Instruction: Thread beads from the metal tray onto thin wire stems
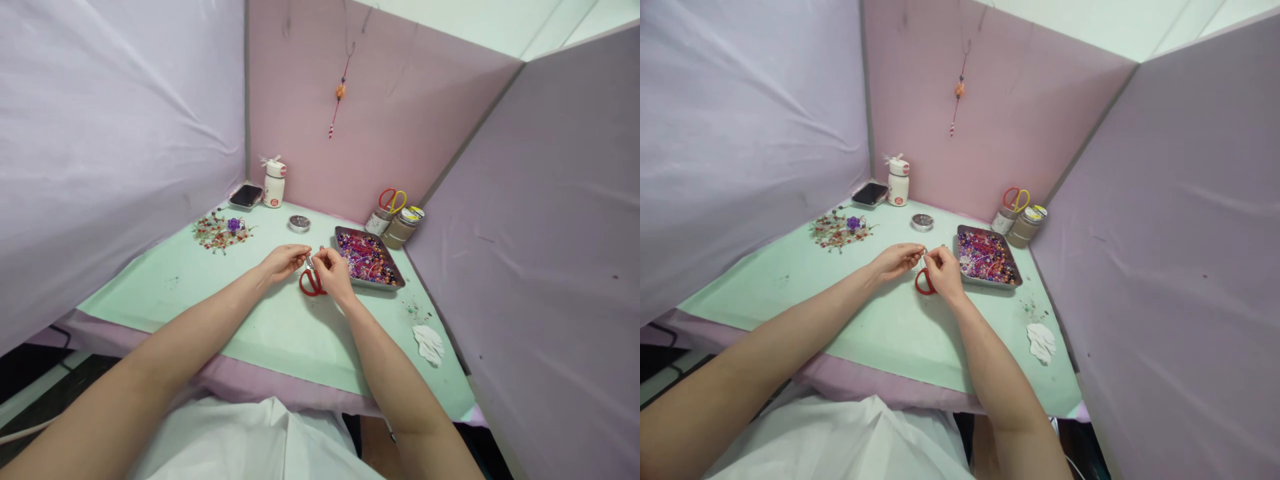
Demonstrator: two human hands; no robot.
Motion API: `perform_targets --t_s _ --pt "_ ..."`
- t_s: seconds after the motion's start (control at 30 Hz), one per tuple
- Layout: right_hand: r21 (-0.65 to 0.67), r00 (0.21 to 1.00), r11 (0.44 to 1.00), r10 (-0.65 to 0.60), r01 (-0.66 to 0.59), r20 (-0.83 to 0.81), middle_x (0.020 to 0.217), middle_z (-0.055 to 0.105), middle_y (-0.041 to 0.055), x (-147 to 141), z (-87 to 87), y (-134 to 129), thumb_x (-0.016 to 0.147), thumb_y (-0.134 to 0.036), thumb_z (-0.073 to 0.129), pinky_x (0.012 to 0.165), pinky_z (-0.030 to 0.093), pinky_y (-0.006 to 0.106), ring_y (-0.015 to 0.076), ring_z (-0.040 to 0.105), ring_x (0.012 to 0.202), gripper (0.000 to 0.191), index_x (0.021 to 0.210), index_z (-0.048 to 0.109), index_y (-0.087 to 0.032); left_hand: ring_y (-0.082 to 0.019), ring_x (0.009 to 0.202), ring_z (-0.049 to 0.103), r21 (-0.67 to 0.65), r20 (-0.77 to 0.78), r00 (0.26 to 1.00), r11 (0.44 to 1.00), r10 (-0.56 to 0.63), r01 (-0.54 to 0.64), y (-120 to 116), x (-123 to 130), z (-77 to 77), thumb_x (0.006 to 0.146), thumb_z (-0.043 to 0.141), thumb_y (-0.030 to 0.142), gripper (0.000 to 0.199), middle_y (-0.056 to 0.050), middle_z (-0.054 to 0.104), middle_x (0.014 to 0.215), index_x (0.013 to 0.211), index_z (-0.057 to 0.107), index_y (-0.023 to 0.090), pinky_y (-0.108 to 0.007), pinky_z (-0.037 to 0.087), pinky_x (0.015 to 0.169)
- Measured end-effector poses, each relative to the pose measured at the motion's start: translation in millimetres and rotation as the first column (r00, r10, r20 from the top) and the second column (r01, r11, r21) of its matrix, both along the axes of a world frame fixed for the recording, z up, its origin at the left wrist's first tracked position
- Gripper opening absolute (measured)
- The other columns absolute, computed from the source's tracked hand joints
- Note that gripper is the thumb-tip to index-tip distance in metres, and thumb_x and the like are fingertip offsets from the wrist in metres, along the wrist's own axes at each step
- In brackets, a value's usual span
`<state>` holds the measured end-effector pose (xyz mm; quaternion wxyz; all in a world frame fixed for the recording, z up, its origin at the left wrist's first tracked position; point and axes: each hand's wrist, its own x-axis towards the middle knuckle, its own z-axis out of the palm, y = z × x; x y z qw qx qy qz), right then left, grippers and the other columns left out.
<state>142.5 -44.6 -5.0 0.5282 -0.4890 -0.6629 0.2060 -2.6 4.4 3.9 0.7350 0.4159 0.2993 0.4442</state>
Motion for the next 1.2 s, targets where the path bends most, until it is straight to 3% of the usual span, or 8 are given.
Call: perform_targets --t_s 0.1,0.27,0.47,0.7,0.83,1.2 --pt "-0.010 1.000 1.000 -0.016 0.016 0.004 0.072 0.053 -0.0008 0.7 1.3 -0.2 0.080 -0.030 0.053 0.060 0.040 0.026 0.0124 0.047 0.062 0.010 0.080 0.056 -0.020 -0.008 0.064 0.052 0.078 -0.079 0.997 0.997 0.011 -0.005 -3.5 -1.2 0.5 0.061 0.077 0.023 0.019 -0.002 0.062 0.072 0.074 0.068 0.013 -0.022 0.038 0.060" --pt "0.027 0.998 0.997 -0.068 0.068 0.000 0.091 0.052 0.0022 2.7 4.4 0.1 0.079 -0.027 0.053 0.057 0.041 0.026 0.0102 0.047 0.060 0.021 0.098 0.058 -0.020 -0.010 0.067 0.051 0.171 -0.199 0.980 0.985 -0.004 0.039 -6.1 0.0 0.1 0.060 0.077 0.030 0.023 -0.003 0.063 0.076 0.076 0.070 0.015 -0.024 0.036 0.061" --pt "0.049 0.997 0.997 -0.067 0.066 0.022 0.087 0.053 0.0019 1.9 5.1 -0.8 0.080 -0.026 0.052 0.060 0.042 0.027 0.0107 0.048 0.062 0.008 0.081 0.057 -0.020 -0.012 0.068 0.051 0.233 -0.227 0.973 0.972 0.033 0.022 -3.8 2.8 -3.9 0.058 0.076 0.032 0.022 -0.003 0.063 0.072 0.073 0.071 0.016 -0.026 0.037 0.066" --pt "0.049 0.997 0.996 -0.074 0.072 0.026 0.081 0.052 0.0012 3.9 2.1 1.8 0.082 -0.030 0.053 0.064 0.042 0.027 0.0127 0.049 0.068 0.012 0.075 0.053 -0.020 -0.012 0.065 0.050 0.287 -0.223 0.963 0.954 0.151 -0.083 -6.8 4.4 -1.9 0.059 0.075 0.031 0.019 -0.003 0.065 0.068 0.071 0.071 0.016 -0.027 0.038 0.067" --pt "0.054 0.994 0.993 -0.109 0.109 0.000 0.083 0.053 0.0017 6.5 0.8 3.8 0.083 -0.033 0.052 0.068 0.042 0.028 0.0142 0.050 0.074 0.013 0.078 0.053 -0.020 -0.012 0.066 0.050 0.253 -0.248 0.951 0.960 0.185 -0.121 -6.2 3.0 -0.8 0.059 0.076 0.031 0.021 -0.005 0.067 0.073 0.074 0.073 0.016 -0.027 0.037 0.067" --pt "-0.007 0.973 0.979 -0.203 0.204 -0.110 0.076 0.050 0.0005 4.9 -2.4 6.9 0.083 -0.033 0.046 0.067 0.038 0.029 0.0158 0.047 0.075 0.012 0.079 0.045 -0.022 -0.007 0.059 0.045 0.077 -0.095 0.992 0.994 0.088 -0.081 -3.8 3.1 1.4 0.055 0.079 0.023 0.021 -0.003 0.062 0.068 0.069 0.070 0.011 -0.025 0.035 0.060"
